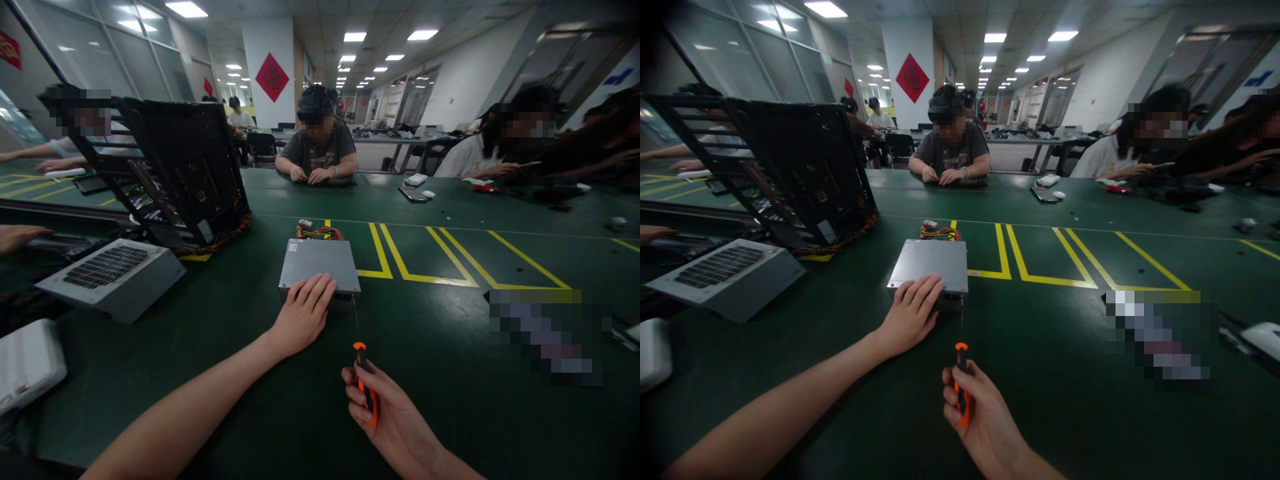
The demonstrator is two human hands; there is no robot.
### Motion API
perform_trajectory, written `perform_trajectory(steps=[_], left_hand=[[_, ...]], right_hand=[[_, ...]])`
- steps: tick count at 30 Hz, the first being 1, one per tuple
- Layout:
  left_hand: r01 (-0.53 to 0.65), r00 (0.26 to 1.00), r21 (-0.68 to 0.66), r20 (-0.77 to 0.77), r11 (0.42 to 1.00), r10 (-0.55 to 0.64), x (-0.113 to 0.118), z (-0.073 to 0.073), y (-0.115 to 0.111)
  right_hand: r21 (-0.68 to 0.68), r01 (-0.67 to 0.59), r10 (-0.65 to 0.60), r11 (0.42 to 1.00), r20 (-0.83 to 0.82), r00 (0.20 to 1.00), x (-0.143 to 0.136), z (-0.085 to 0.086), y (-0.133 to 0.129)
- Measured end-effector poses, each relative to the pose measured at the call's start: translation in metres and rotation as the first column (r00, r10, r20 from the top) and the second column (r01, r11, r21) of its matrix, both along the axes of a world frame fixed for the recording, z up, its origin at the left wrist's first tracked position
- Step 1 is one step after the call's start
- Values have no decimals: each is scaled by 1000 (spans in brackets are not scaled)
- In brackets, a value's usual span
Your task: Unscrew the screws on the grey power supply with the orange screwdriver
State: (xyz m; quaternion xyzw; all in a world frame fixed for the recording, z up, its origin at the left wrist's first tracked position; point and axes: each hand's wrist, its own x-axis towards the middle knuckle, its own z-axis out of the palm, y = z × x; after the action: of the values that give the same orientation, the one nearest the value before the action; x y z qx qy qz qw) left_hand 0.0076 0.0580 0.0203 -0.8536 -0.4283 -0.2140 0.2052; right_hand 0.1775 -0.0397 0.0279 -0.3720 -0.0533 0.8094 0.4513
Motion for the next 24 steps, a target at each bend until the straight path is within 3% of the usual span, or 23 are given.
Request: perform_trajectory(steps=[9,16,18,20,24], left_hand=[[4,1000,11,3,1000,-4,0,0,0],[0,1000,10,-12,1000,0,-2,1,-1],[0,1000,6,-17,1000,0,-3,1,-1],[2,1000,1,-14,1000,-2,-3,1,0],[3,1000,-10,-14,1000,-3,-4,1,-1]], right_hand=[[1,-44,43,999,192,981,4,7,-4],[111,50,-91,993,404,910,7,7,-8],[219,51,-156,974,493,856,6,2,-11],[391,71,-312,918,597,739,7,-6,-16],[557,-141,-456,819,780,429,16,-17,-25]])
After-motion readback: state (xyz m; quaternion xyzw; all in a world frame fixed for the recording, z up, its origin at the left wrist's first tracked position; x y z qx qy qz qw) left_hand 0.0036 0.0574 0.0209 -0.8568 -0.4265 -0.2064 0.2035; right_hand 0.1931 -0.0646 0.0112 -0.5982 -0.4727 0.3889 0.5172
